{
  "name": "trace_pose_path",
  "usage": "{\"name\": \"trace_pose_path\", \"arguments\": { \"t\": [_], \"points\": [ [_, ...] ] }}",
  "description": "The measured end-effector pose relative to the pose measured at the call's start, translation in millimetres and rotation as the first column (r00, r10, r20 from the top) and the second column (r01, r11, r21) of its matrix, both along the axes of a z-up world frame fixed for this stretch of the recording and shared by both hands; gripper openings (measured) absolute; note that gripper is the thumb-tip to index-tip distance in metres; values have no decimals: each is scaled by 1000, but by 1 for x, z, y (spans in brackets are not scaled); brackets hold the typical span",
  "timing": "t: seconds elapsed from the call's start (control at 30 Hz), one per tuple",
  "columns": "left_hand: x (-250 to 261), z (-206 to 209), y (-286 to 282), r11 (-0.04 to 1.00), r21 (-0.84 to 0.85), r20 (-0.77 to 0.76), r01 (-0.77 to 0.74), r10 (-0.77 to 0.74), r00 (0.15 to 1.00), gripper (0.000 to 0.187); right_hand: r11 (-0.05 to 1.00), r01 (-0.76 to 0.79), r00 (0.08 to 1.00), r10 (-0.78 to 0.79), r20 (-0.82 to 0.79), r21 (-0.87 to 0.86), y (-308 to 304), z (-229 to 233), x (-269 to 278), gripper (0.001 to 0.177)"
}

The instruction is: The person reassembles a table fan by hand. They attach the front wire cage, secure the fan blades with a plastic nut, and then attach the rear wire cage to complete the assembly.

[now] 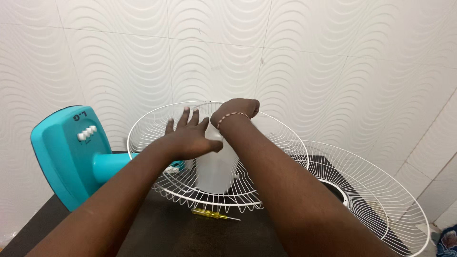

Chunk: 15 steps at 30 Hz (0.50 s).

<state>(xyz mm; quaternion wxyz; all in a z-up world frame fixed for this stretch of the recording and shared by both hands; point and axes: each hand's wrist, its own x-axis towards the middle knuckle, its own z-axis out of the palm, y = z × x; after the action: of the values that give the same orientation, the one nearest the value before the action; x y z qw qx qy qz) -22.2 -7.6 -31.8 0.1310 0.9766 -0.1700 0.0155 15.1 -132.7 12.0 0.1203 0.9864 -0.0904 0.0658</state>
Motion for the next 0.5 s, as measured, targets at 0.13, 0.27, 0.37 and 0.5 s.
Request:
{"name": "trace_pose_path", "arguments": {
  "t": [0.13, 0.27, 0.37, 0.5],
  "points": [
    [-7, 3, -9, 994, 103, -20, -31, 34, 999, 137, 999, 26, 1000, -27, -7, -26, 3, 1, 5, 30],
    [-10, 3, -18, 999, 36, -59, -32, 34, 998, 148, 1000, 11, 999, -11, 35, -12, 2, -3, 9, 35],
    [-9, 2, -21, 1000, 20, -42, -9, 10, 999, 145, 993, -117, 985, 117, 130, -11, -6, -11, 7, 41],
    [-4, 1, -19, 992, -121, 26, 42, -39, 999, 156, 973, -225, 953, 231, 196, -52, -15, -14, 9, 51]
  ]
}}
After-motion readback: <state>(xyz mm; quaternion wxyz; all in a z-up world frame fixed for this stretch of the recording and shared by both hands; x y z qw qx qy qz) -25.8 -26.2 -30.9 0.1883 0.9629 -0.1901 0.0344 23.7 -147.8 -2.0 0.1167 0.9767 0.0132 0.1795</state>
